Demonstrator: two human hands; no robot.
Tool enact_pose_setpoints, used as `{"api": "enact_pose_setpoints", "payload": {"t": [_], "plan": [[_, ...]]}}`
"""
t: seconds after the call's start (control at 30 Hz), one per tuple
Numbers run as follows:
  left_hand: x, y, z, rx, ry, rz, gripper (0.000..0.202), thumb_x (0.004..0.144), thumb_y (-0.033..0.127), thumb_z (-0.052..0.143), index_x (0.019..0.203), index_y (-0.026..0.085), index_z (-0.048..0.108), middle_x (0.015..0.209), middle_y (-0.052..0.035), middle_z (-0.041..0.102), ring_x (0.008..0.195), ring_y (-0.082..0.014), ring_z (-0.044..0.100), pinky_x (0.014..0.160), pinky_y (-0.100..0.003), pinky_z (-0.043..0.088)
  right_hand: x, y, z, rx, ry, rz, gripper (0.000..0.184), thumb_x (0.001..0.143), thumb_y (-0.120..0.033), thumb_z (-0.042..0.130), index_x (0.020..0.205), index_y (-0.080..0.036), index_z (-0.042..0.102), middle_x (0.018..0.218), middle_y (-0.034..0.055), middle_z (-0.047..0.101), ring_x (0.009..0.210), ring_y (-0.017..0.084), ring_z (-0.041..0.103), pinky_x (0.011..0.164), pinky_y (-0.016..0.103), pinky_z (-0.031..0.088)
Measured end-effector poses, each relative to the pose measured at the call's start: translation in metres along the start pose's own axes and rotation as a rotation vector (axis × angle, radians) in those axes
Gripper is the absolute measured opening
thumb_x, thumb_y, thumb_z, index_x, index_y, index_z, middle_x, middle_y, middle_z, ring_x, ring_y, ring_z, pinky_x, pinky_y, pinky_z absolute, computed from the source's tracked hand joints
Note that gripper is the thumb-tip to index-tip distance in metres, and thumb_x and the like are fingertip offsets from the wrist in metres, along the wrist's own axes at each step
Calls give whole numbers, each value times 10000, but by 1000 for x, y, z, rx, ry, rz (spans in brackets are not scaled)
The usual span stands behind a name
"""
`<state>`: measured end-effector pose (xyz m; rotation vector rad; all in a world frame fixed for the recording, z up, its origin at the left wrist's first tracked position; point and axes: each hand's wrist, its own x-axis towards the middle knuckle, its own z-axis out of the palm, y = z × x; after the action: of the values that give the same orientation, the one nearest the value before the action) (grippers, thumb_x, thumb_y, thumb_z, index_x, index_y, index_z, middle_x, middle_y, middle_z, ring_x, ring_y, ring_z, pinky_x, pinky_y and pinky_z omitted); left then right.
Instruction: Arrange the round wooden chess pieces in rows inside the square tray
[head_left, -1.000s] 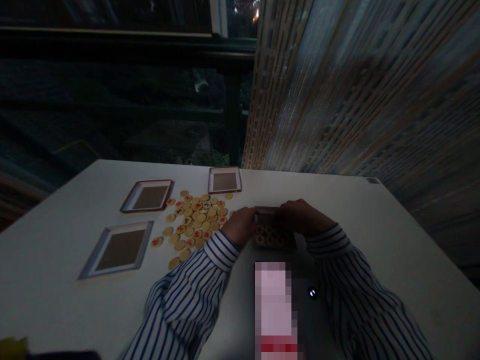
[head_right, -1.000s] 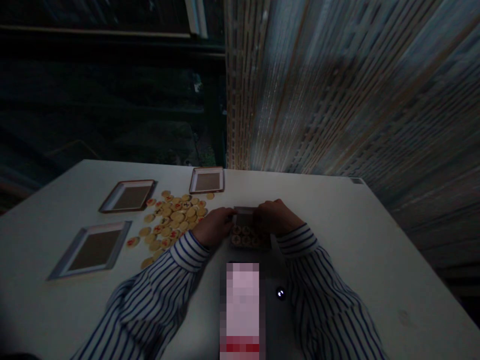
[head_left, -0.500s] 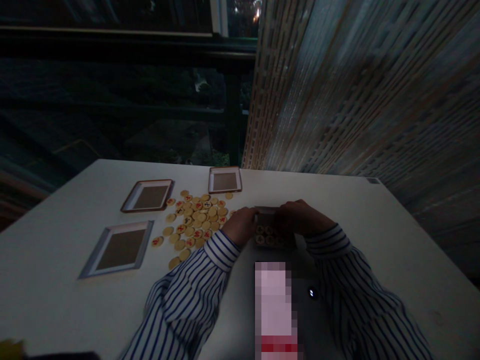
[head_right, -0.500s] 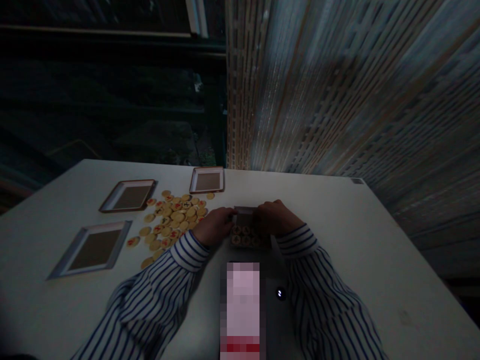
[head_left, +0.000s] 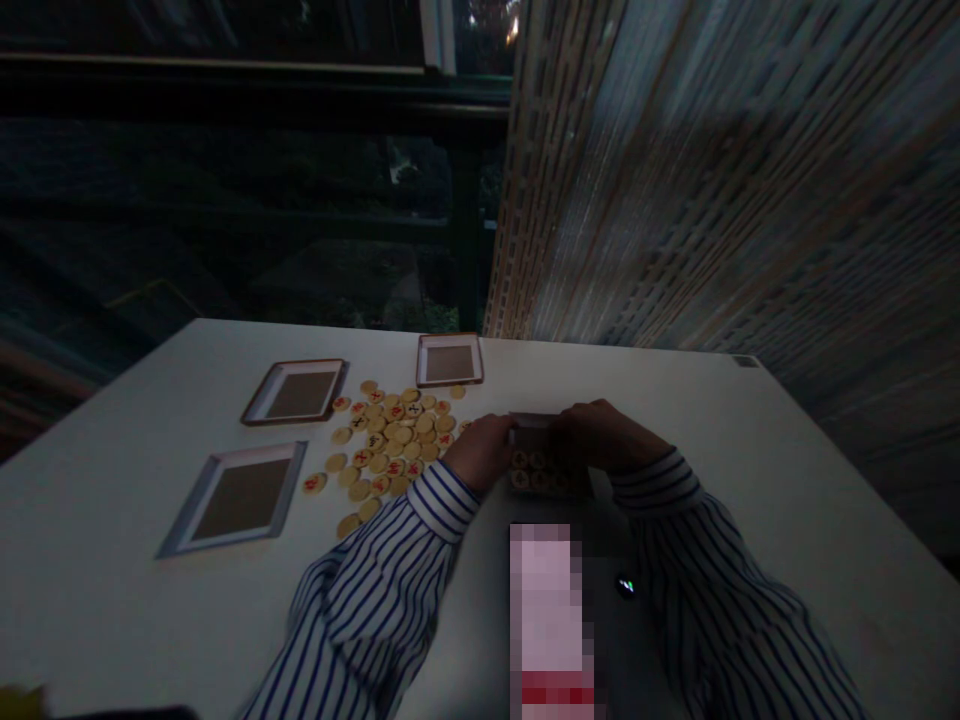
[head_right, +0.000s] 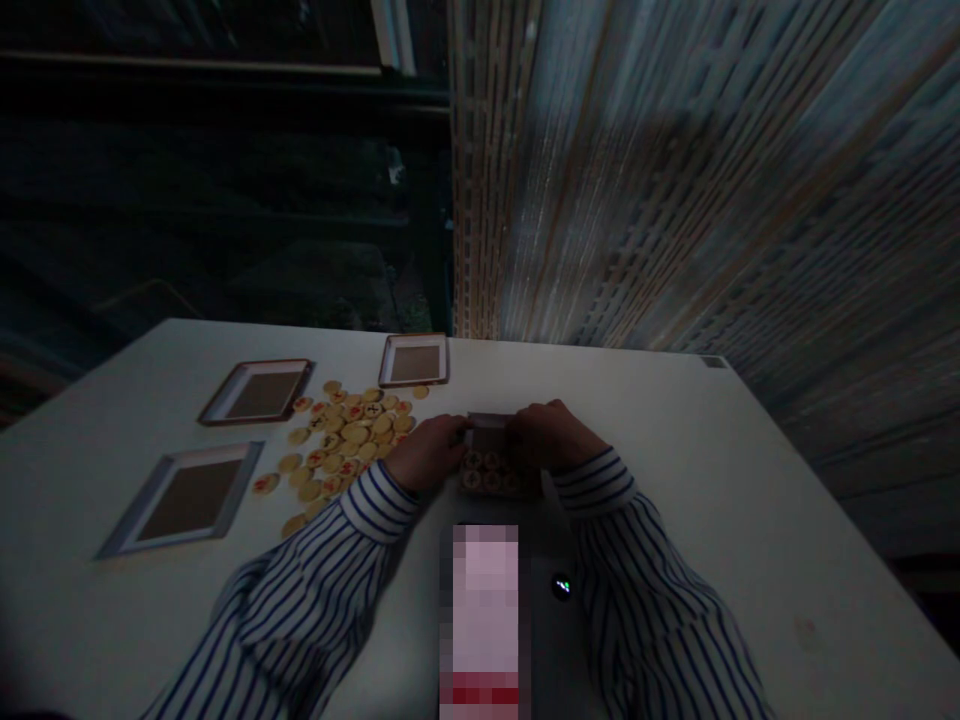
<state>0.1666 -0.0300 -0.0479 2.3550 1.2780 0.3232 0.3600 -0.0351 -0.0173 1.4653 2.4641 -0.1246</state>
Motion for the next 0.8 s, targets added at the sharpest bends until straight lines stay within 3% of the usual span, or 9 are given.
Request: {"api": "enact_pose_setpoints", "payload": {"t": [0.3,0.43,0.8], "plan": [[1,3,-2,-13,-19,-12,363,750,124,453,1090,144,579,1022,-101,628,969,-189,566,853,-302,431,-10,12,-9,70,75,42,270,757,-268,505,992,-224,630,933,51,673,865,184,603,746,283,402],[1,1,-1,-12,-22,-22,374,752,134,456,1108,157,566,1038,-90,623,966,-183,564,849,-302,431,-13,19,-8,51,110,54,258,754,-226,485,960,-220,640,927,48,668,857,186,599,738,285,406],[0,2,-2,-13,-27,-2,390,744,127,460,1120,145,562,1040,-97,622,975,-184,560,860,-299,426,-15,23,-7,102,31,198,288,782,-248,456,996,-236,649,920,66,677,837,190,615,691,272,428]]}}
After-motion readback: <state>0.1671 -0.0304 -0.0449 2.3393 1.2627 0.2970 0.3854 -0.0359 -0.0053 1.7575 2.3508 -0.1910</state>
